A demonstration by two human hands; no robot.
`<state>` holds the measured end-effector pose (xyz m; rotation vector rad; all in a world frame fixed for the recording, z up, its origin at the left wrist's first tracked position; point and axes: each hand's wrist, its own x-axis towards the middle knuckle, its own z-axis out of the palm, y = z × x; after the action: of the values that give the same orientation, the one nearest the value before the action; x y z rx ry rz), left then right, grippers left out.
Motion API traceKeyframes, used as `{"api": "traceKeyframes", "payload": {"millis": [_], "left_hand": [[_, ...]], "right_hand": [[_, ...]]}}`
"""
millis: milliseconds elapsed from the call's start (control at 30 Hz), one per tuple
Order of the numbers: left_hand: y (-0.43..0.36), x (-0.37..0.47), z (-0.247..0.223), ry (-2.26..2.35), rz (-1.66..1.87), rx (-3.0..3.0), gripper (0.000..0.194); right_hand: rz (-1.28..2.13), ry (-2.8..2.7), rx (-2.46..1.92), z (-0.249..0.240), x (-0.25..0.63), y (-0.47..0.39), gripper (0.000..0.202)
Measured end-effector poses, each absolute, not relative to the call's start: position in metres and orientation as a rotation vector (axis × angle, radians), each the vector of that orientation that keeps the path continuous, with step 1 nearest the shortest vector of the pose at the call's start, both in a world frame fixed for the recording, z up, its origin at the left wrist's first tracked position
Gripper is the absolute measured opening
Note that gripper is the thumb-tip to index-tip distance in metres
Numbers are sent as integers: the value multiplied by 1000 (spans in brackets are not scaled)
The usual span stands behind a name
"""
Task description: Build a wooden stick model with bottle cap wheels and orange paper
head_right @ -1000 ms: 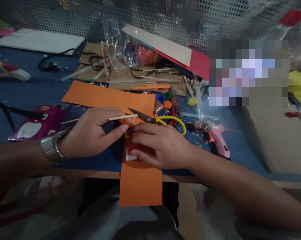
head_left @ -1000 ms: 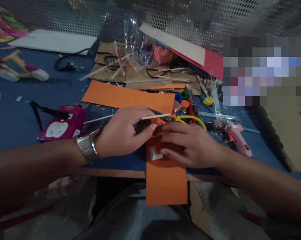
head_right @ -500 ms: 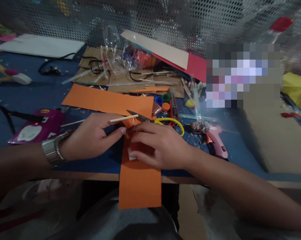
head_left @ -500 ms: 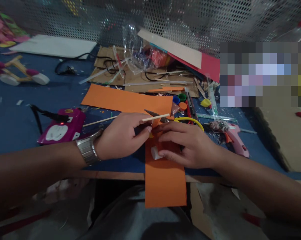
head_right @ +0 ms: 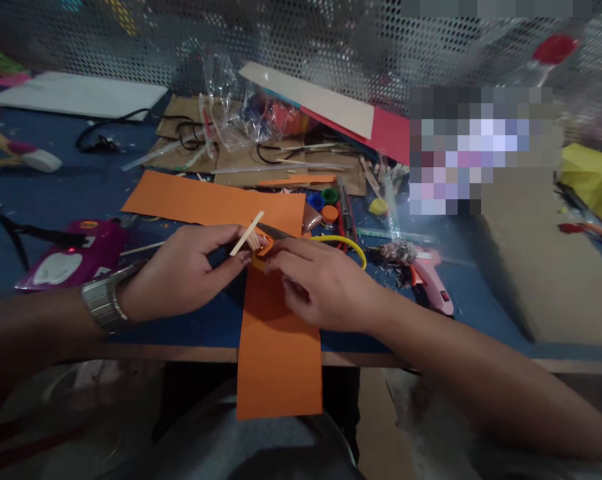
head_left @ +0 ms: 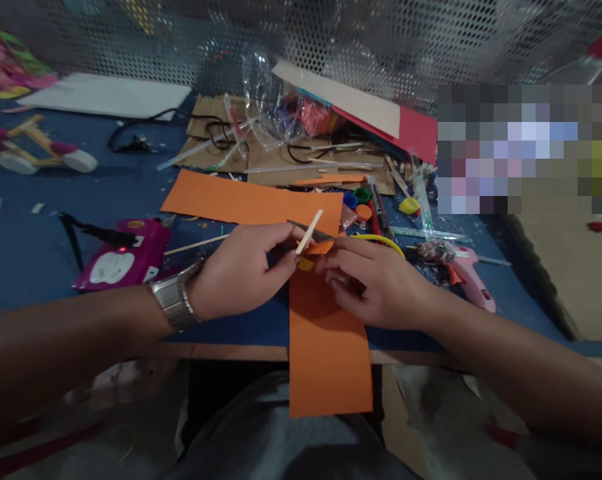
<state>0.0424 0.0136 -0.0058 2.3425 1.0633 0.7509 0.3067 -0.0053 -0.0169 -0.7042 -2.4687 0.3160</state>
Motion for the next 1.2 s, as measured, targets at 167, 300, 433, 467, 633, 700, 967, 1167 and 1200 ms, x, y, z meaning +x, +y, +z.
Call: {"api": "traceKeyframes", "payload": {"millis": [167,300,433,467,633,700,967,1167,1200], "left_hand": [[17,43,-11,1156,662,2424,26],[17,43,-13,1159,626,2449,22],[16,42,-15,1099,669,2451,19],[17,42,-15,1081,677,2454,19],[18,39,-14,1059,652,2478,19],[18,39,-13,1048,652,2475,18],[18,40,-14,1113,662,2468,20],[20,39,-13,1040,690,2447,20],[20,40,-12,1027,715,2444,20]], "right_hand": [[412,-2448,-707,-19,309,-1,34],[502,-2438,-693,-18,310,0,36],[519,-2440,-698,-18,311,1,33],[519,-2435,-691,-18,311,1,33],[540,-2428,-674,-19,311,2,33],[547,-2420,-678,-19,312,2,31],[501,-2438,-642,-20,311,3,24],[467,-2478,-663,-19,310,4,29],[462,-2481,-664,-19,310,4,28]]}}
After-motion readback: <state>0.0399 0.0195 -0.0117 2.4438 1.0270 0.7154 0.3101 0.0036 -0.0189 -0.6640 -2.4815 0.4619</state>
